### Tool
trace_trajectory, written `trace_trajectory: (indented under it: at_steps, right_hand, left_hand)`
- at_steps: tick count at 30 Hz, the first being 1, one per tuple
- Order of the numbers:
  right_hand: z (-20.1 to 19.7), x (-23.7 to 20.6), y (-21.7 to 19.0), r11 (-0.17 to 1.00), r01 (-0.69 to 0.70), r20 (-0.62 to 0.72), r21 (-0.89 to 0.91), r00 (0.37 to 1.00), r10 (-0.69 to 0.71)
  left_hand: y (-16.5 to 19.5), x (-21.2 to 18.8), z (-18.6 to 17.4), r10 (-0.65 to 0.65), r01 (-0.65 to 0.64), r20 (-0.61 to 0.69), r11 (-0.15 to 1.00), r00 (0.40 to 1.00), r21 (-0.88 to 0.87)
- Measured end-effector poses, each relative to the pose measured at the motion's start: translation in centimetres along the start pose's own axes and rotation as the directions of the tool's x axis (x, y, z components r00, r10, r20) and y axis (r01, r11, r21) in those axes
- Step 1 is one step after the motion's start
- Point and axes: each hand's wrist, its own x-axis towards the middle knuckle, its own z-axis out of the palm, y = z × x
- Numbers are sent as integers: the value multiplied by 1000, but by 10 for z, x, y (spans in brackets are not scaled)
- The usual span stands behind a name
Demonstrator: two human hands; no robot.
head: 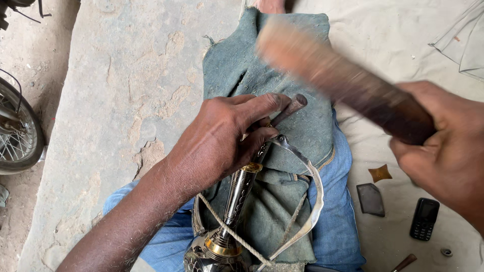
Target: The person sits on the floor and uses a wooden mallet and a metal punch to shape and adjust a decorative metal hookah pipe. They repeatedly strike the punch against the pipe's neck and handle, rotating the object to work on different sections.
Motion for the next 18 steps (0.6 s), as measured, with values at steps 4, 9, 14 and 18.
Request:
trace_trajectory:
  at_steps: [4, 9, 14, 18]
  right_hand:
    - [2, 4, 5, 994, 27, 12, 102, 1000, -28]
    - [1, 5, 5, 998, 47, 18, -46, 999, -46]
    - [-1, 8, -1, 984, 68, -28, 164, 998, -64]
    - [-3, 12, -8, 997, 47, -9, -59, 999, -47]
  left_hand:
    - [-4, 0, -1, 64, -66, -43, 997, 997, -41]
    - [-9, 0, 0, 57, -61, -44, 994, 997, -91]
    - [-15, -4, -3, 27, -31, -45, 996, 999, -83]
    - [-19, -5, -3, 74, -84, -80, 989, 994, -125]
